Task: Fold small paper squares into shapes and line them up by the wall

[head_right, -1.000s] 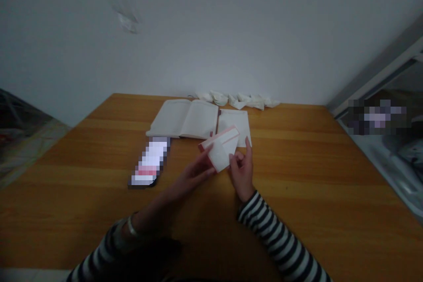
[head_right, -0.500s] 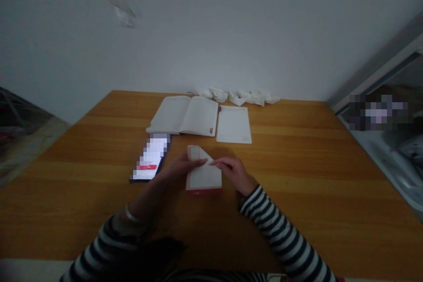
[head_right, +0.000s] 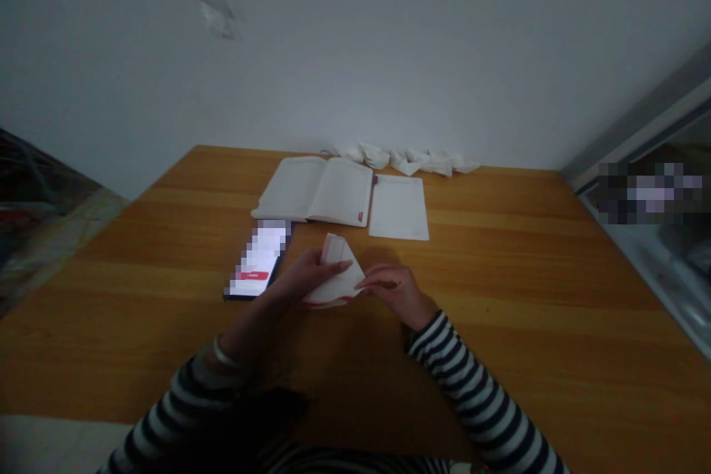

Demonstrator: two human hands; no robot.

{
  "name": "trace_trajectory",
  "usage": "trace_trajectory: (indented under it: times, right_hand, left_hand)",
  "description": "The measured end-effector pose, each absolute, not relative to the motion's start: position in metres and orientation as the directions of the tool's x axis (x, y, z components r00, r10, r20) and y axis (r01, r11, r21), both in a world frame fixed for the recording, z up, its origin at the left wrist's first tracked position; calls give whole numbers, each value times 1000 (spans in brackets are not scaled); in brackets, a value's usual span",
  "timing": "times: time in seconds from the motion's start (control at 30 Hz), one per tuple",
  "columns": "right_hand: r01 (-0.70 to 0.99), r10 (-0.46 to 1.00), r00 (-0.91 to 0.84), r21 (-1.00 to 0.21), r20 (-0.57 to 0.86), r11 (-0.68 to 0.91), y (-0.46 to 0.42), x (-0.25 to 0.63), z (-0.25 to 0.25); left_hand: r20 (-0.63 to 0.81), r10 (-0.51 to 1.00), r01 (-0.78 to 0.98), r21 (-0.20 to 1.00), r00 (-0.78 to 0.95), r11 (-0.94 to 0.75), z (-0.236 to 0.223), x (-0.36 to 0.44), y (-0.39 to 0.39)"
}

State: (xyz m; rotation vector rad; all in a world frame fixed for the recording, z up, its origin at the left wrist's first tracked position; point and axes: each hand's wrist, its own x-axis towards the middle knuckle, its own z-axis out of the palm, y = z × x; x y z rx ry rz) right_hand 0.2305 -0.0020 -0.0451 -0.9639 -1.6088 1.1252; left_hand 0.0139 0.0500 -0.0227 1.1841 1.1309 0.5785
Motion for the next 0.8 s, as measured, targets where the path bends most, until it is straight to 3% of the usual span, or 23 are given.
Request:
trace_trajectory:
  times: [0.17,0.37,0.57,0.67,0.8]
  right_hand:
    - [91,948,-182,-955,262,281,-1,226,-46]
    - [121,974,123,-977,192,177,2,225,-53]
    - [120,886,428,-983,177,139,3,223,-62]
    - [186,850,461,-965,254,187,1,217,-63]
    - [343,846,370,-903,384,259,-4,214,-59]
  left_hand:
    - [-343,870,151,939,353,309,-24,18,46]
    - [-289,916,-69,945,278,319,-32,19,53]
    - [-182,959,-275,931,216,239,-27,23,49]
    - [-69,954,-200,971,292,132,-29,31,39]
    - [86,915,-13,996,394,-88,-33,36,32]
